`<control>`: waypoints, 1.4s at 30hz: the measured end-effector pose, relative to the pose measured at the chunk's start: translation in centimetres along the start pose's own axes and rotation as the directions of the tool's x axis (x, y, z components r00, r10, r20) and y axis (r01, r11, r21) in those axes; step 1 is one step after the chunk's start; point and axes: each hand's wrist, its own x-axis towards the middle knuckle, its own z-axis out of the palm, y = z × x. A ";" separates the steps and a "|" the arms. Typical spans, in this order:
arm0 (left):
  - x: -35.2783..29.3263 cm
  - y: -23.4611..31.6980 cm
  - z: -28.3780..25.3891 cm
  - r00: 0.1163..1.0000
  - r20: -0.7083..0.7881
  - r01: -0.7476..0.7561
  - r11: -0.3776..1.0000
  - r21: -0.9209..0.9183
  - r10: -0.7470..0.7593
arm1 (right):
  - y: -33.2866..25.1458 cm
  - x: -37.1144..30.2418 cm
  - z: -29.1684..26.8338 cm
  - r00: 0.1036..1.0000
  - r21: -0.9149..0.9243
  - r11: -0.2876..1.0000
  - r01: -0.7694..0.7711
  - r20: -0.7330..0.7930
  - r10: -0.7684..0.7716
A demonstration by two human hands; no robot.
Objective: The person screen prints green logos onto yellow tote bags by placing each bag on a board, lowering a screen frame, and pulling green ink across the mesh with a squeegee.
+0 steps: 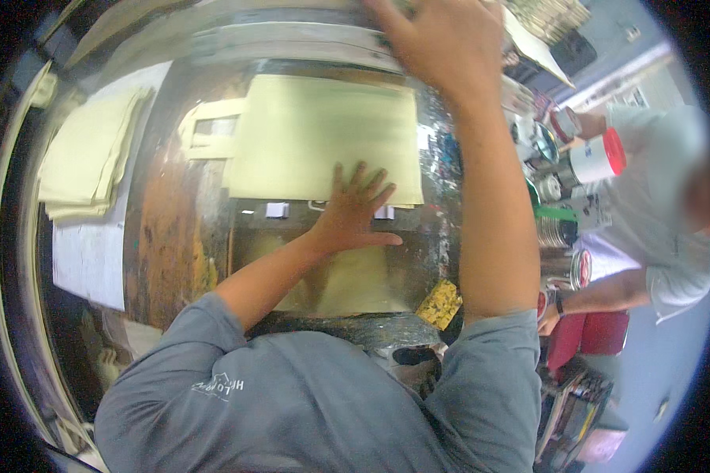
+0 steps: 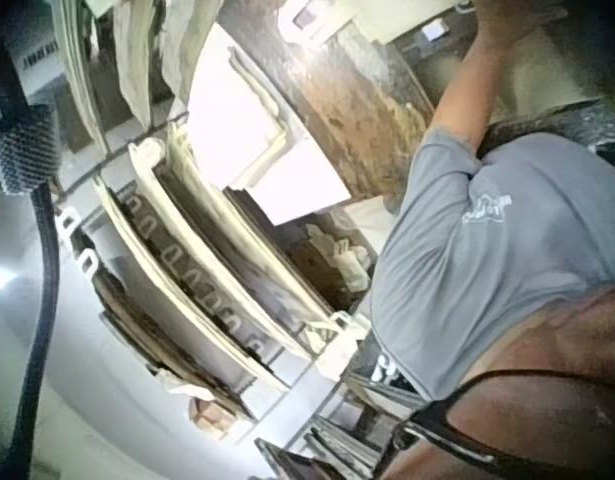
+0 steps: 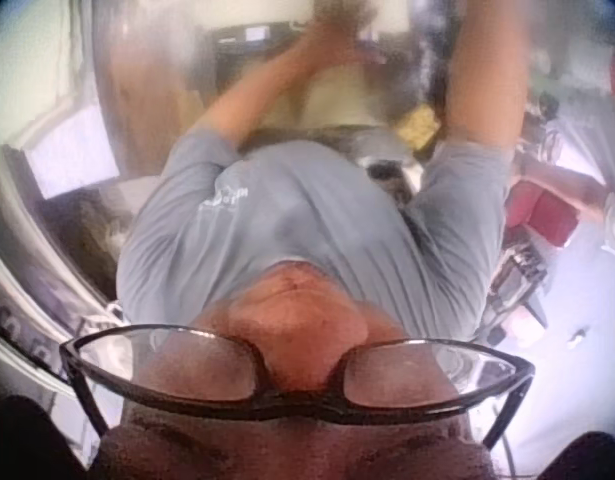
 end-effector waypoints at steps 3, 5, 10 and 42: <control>-0.1 0.0 0.6 0.999 -0.050 -0.017 1.000 -0.021 0.016 | 2.3 -1.3 0.4 0.980 -0.164 0.979 0.121 -0.137 -0.144; -0.5 0.0 0.5 1.000 -0.029 -0.006 1.000 -0.012 0.005 | 2.0 -1.1 0.3 0.980 -0.153 0.982 0.113 -0.144 -0.135; -0.8 -0.4 -1.1 0.994 -0.102 0.034 0.998 -0.053 -0.039 | 1.2 -0.3 -0.2 0.998 -0.055 0.998 0.034 -0.058 -0.037; -3.0 -6.9 -22.6 0.755 0.096 0.410 0.353 -0.841 -0.648 | 0.9 -9.8 1.0 0.939 -0.047 0.994 0.096 0.335 -0.075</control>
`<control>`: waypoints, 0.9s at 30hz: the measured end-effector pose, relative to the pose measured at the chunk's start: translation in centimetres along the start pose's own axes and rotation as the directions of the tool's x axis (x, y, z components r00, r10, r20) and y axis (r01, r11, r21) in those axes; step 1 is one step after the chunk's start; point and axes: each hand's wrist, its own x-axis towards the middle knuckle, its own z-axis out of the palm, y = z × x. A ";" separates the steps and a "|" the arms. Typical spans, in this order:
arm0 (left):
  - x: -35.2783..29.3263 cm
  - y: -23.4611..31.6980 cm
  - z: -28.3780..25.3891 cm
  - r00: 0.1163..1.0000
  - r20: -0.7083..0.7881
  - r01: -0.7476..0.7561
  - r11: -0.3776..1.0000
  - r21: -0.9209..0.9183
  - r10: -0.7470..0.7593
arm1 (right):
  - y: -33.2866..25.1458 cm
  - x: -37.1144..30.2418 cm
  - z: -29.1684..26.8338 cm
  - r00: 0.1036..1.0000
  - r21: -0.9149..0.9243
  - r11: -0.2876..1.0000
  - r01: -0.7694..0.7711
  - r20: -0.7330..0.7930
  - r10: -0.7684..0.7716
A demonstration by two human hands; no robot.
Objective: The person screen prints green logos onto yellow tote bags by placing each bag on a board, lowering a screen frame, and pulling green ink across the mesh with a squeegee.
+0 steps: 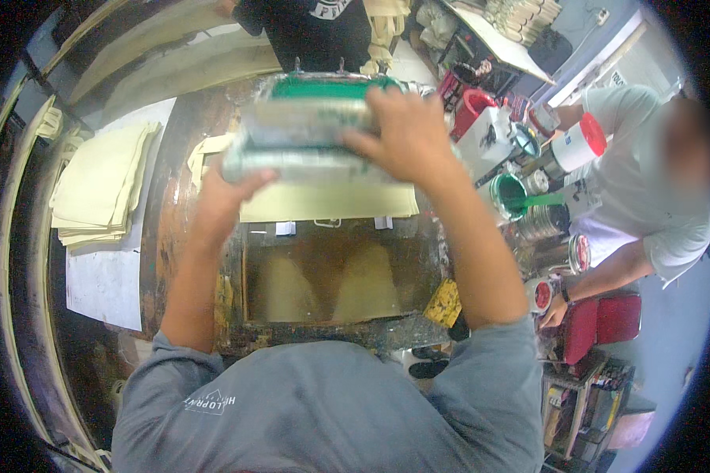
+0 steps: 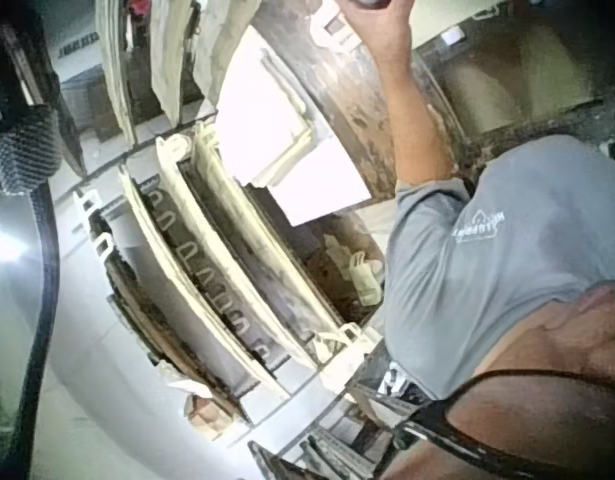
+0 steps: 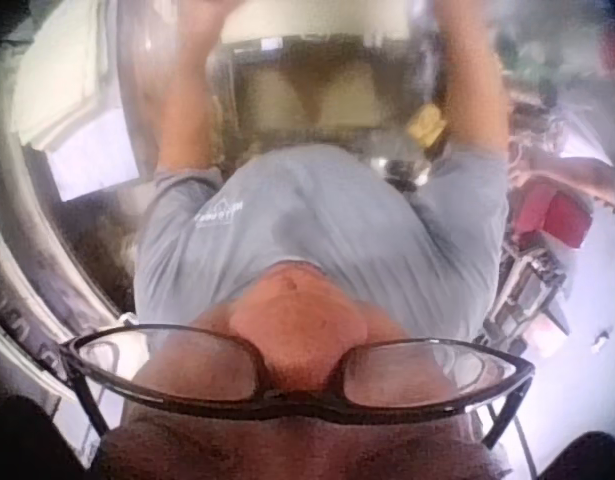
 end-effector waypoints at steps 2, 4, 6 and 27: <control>-2.0 -5.1 0.2 0.979 -0.104 -0.171 0.984 0.057 0.176 | -0.7 -1.6 1.8 0.999 0.019 0.999 0.041 0.023 -0.041; -3.9 -8.8 1.2 0.987 -0.096 -0.122 0.992 0.041 0.125 | -0.2 -3.2 4.7 0.996 0.060 0.998 -0.028 0.091 0.022; -5.2 -11.9 0.8 0.955 -0.101 -0.216 0.887 0.408 0.279 | 0.1 -4.2 6.9 0.995 0.125 0.992 -0.029 0.099 0.017; -5.7 -15.9 0.0 0.879 -0.022 -0.330 0.639 0.695 0.477 | 0.9 0.5 16.7 0.998 -0.071 0.996 -0.051 -0.037 0.049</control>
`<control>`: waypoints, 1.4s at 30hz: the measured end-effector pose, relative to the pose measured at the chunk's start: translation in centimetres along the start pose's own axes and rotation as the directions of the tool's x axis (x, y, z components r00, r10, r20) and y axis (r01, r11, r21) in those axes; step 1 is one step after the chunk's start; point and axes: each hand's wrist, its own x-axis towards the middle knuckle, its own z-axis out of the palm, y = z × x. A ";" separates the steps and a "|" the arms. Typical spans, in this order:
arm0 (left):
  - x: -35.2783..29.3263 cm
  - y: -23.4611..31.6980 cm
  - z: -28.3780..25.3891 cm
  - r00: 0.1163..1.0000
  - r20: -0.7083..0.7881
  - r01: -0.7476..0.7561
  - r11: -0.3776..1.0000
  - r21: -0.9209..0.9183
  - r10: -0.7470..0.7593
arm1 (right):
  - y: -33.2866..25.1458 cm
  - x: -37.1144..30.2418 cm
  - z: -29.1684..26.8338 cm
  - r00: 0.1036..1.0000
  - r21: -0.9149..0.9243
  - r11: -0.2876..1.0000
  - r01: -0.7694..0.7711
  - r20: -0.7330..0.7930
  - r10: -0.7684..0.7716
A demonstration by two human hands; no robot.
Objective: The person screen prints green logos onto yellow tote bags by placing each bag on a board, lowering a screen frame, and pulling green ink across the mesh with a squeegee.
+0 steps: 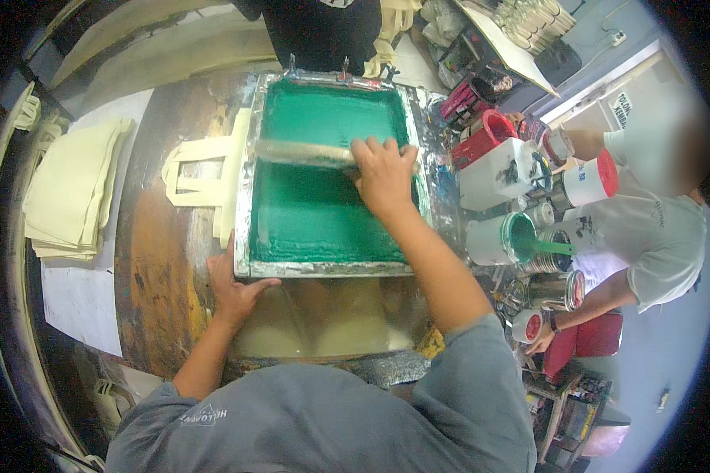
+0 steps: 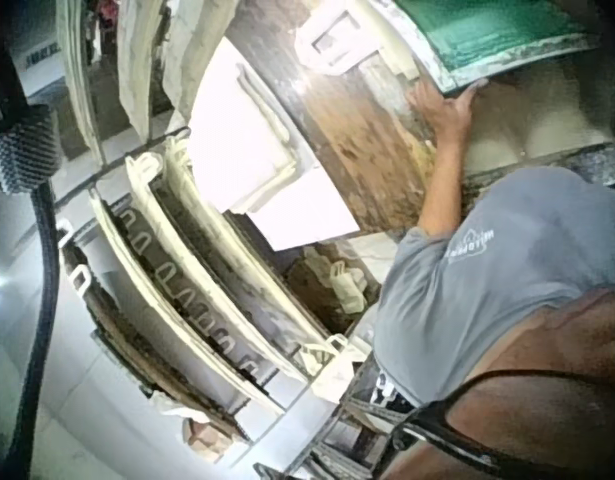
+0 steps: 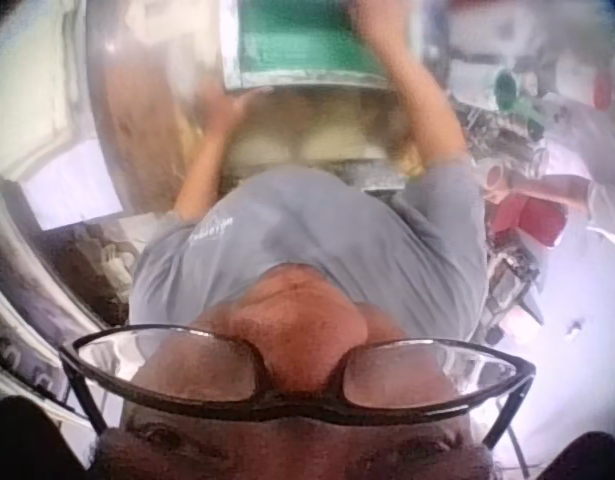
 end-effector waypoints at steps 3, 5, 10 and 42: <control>0.4 0.5 0.0 0.999 0.031 0.008 1.000 -0.003 -0.008 | 2.9 4.6 3.0 1.000 -0.048 0.999 -0.004 -0.002 0.004; 0.3 0.8 -0.2 0.996 0.039 0.074 0.996 0.041 -0.075 | 4.6 8.1 4.6 1.000 -0.040 0.999 0.009 -0.019 -0.009; 0.7 0.6 -3.1 0.966 0.141 0.160 0.928 0.337 -0.218 | 6.3 15.0 4.0 0.971 0.077 0.996 -0.037 0.238 0.018; 27.6 -0.4 9.8 0.925 0.084 -0.373 0.840 0.393 0.371 | 6.1 5.8 3.3 0.991 0.004 1.000 -0.017 0.134 0.017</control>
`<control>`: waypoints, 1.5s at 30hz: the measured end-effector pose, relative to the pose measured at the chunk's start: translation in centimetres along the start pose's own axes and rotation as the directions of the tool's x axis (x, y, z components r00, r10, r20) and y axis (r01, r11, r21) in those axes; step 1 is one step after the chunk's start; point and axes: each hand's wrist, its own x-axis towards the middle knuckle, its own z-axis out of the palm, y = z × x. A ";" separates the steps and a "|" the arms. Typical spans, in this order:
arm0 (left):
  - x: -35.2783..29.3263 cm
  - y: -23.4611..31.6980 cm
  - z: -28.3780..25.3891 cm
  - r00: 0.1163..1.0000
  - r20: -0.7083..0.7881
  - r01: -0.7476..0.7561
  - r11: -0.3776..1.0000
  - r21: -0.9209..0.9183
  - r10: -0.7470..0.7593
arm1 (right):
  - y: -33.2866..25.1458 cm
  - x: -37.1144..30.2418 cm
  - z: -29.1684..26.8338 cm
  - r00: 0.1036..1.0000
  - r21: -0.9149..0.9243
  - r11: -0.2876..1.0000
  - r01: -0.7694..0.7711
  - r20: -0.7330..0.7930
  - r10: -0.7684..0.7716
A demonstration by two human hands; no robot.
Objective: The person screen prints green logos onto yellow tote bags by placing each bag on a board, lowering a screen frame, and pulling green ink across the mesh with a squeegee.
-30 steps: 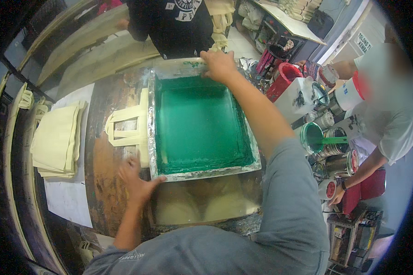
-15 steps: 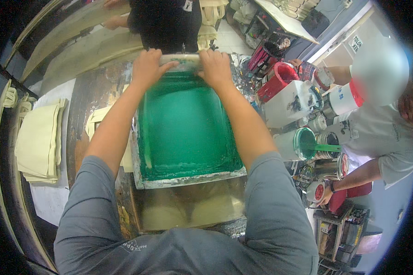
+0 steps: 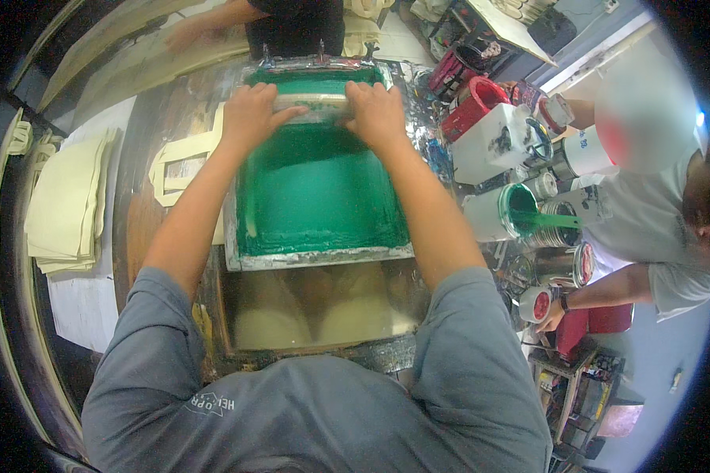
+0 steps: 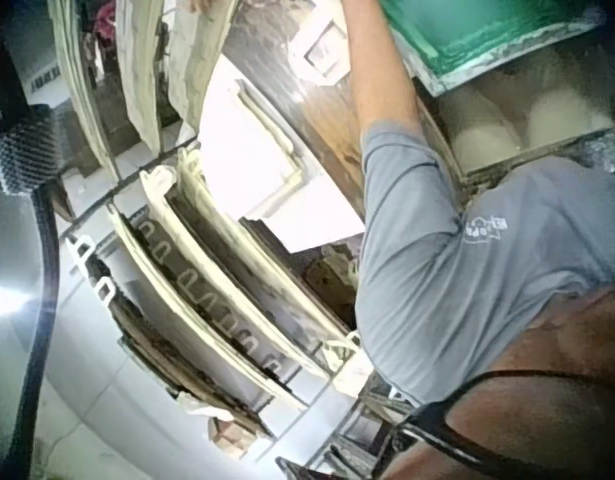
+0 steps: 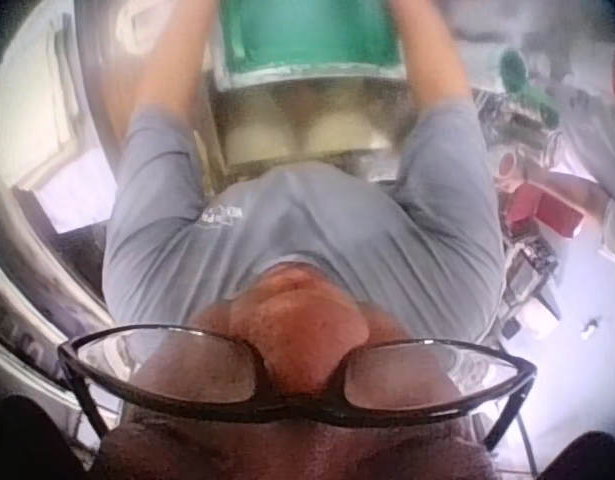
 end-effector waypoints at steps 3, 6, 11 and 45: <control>-2.6 1.9 -2.3 1.000 0.023 0.016 1.000 0.007 -0.016 | -1.4 -3.0 -1.6 0.999 -0.013 1.000 -0.004 0.043 0.004; -6.2 3.6 -4.7 1.000 0.001 0.002 1.000 -0.015 -0.002 | -3.2 -7.0 -2.8 0.999 0.003 1.000 0.029 -0.017 -0.029; -13.6 7.0 -9.7 0.999 0.034 -0.004 0.997 -0.080 0.007 | -7.6 -15.5 -5.6 0.999 0.107 0.994 0.018 -0.037 -0.014; -15.8 8.9 -11.1 0.995 -0.076 0.040 0.968 -0.247 -0.061 | -8.5 -18.4 -6.4 0.994 0.105 0.994 0.003 -0.112 0.009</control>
